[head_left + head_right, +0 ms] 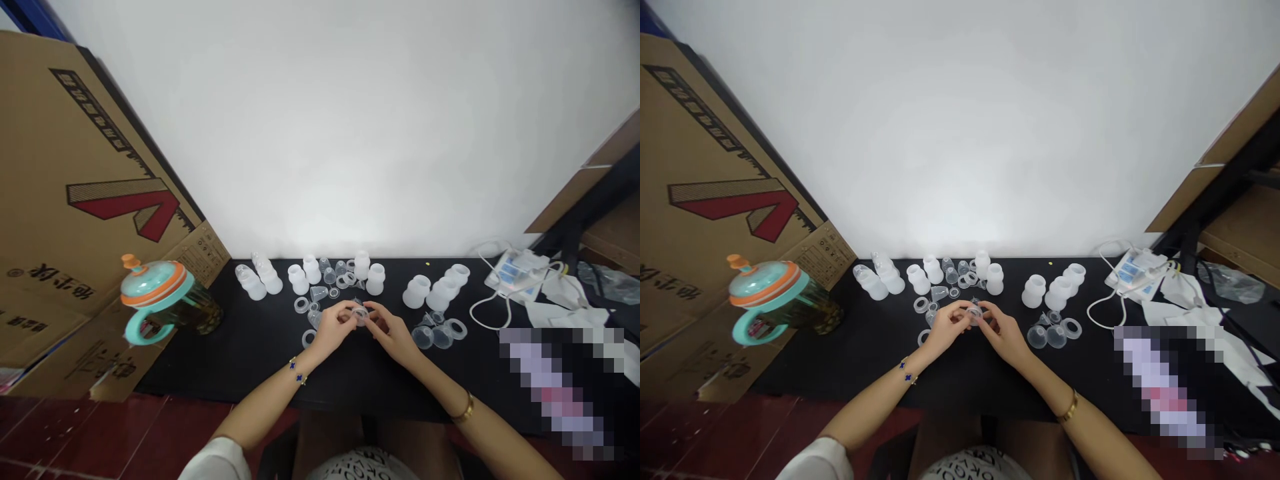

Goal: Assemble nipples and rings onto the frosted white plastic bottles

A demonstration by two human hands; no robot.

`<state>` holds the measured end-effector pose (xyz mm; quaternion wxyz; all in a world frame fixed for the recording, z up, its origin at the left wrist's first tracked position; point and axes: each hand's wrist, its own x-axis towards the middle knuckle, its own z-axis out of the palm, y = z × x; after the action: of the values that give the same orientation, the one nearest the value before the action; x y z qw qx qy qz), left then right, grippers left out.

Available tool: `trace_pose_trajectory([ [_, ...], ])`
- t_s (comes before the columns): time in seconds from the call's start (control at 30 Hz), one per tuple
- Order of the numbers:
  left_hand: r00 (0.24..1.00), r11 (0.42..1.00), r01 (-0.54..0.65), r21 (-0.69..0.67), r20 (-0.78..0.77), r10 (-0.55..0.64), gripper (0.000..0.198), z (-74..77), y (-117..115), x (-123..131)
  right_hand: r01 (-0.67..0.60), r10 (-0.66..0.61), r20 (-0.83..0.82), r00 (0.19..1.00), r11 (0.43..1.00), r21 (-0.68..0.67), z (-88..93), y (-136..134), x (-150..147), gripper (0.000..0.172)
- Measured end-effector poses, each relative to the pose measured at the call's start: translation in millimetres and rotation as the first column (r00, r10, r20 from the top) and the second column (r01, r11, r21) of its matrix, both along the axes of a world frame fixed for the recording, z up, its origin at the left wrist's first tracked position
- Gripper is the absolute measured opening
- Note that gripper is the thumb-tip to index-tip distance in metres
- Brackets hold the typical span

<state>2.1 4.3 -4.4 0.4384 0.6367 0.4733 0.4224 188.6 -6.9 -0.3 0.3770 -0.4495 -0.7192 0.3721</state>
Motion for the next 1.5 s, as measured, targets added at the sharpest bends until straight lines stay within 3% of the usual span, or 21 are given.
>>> trace_pose_trajectory([
  [0.1,0.99,0.989,0.005,0.149,-0.142,0.017,0.026,2.1,-2.7,0.3,-0.003,0.003,0.008,1.0,1.0,-0.002,0.2,0.3,-0.1,0.036],
  [0.2,0.973,0.977,0.024,0.21,-0.231,0.026,0.031,3.7,-4.9,2.0,0.015,-0.015,0.023,1.0,1.0,0.003,-1.1,0.8,0.1,0.035],
  [0.47,0.969,0.979,-0.055,0.197,-0.226,0.1,0.024,0.7,-4.1,3.0,0.075,-0.076,0.077,0.994,0.997,0.017,-8.4,4.0,1.3,0.026],
  [0.73,0.973,0.983,-0.015,0.181,-0.225,0.056,0.029,-1.8,-3.9,3.0,0.021,-0.027,0.115,0.993,0.998,0.054,-2.3,2.0,1.8,0.025],
  [0.87,0.955,0.981,0.034,0.189,-0.296,0.024,0.012,-1.1,-2.7,2.4,0.035,-0.042,0.111,0.993,0.997,0.066,-2.1,1.4,1.8,0.024],
  [1.13,0.954,0.983,0.042,0.181,-0.3,0.015,0.027,3.6,-3.0,1.7,0.03,-0.04,0.13,0.991,0.997,0.075,-2.7,1.7,1.6,0.023],
  [1.5,0.964,0.986,0.021,0.164,-0.264,0.023,0.026,2.1,-2.7,1.9,0.024,-0.035,0.147,0.989,0.997,0.08,-3.9,1.9,1.4,0.024],
])
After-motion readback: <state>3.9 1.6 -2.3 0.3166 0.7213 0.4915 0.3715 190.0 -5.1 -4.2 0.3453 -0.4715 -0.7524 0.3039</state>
